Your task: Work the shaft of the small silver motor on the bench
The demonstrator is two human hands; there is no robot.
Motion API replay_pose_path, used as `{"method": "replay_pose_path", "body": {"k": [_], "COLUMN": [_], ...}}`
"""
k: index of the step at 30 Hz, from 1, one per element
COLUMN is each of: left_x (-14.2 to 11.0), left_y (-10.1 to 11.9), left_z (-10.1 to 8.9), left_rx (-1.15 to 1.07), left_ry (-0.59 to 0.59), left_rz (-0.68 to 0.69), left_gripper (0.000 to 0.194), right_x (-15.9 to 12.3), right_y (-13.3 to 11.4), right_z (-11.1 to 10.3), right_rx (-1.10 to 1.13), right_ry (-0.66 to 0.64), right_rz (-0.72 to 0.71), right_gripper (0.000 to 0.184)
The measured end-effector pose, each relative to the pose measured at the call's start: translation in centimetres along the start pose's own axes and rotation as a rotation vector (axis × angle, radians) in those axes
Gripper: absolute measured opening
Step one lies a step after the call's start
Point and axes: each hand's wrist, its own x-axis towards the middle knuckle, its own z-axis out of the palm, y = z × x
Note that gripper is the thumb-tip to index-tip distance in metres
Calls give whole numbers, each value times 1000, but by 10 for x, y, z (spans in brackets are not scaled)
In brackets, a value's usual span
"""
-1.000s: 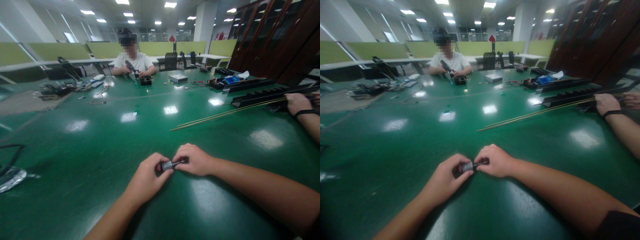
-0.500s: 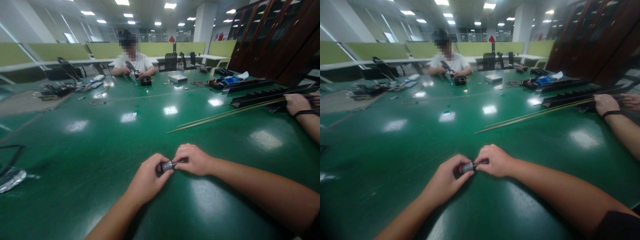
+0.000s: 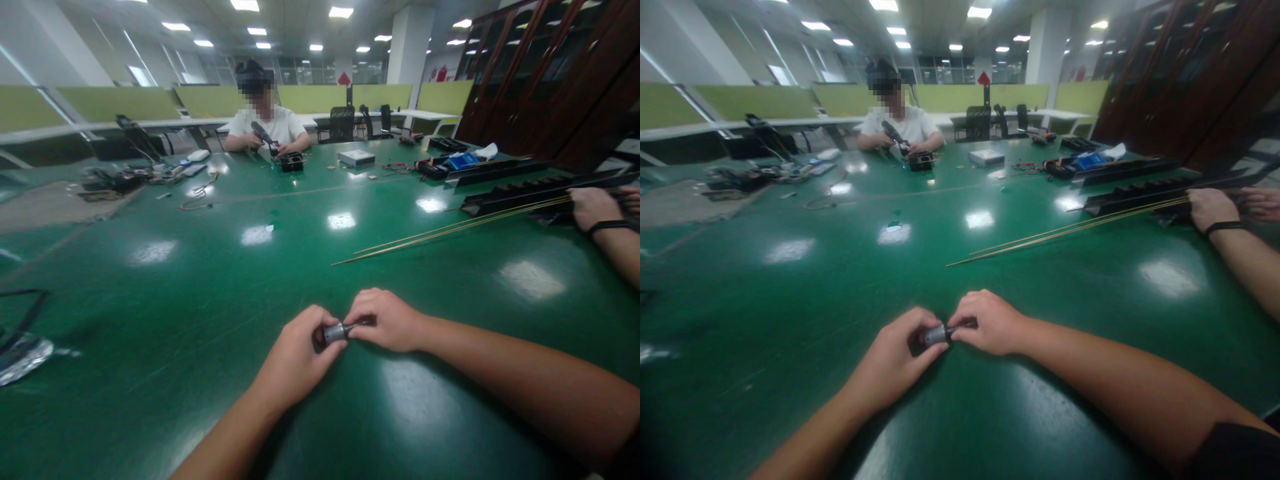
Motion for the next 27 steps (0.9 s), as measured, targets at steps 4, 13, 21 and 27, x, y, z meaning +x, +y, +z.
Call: {"method": "replay_pose_path", "body": {"k": [4, 13, 21, 27], "left_x": [0, 0, 0, -1], "left_y": [2, 4, 3, 2], "left_z": [-1, -2, -2, -2], "left_rx": [6, -18, -3, 5], "left_ry": [1, -18, -30, -28], "left_rz": [4, 10, -6, -6], "left_gripper": [13, 12, 13, 14], "right_x": [0, -1, -2, -2], "right_y": [0, -4, 1, 3], "right_z": [0, -3, -4, -12], "right_rx": [6, 24, -9, -28], "right_ry": [-3, 7, 32, 31], "right_rz": [7, 1, 17, -6], "right_gripper": [11, 14, 10, 9]}}
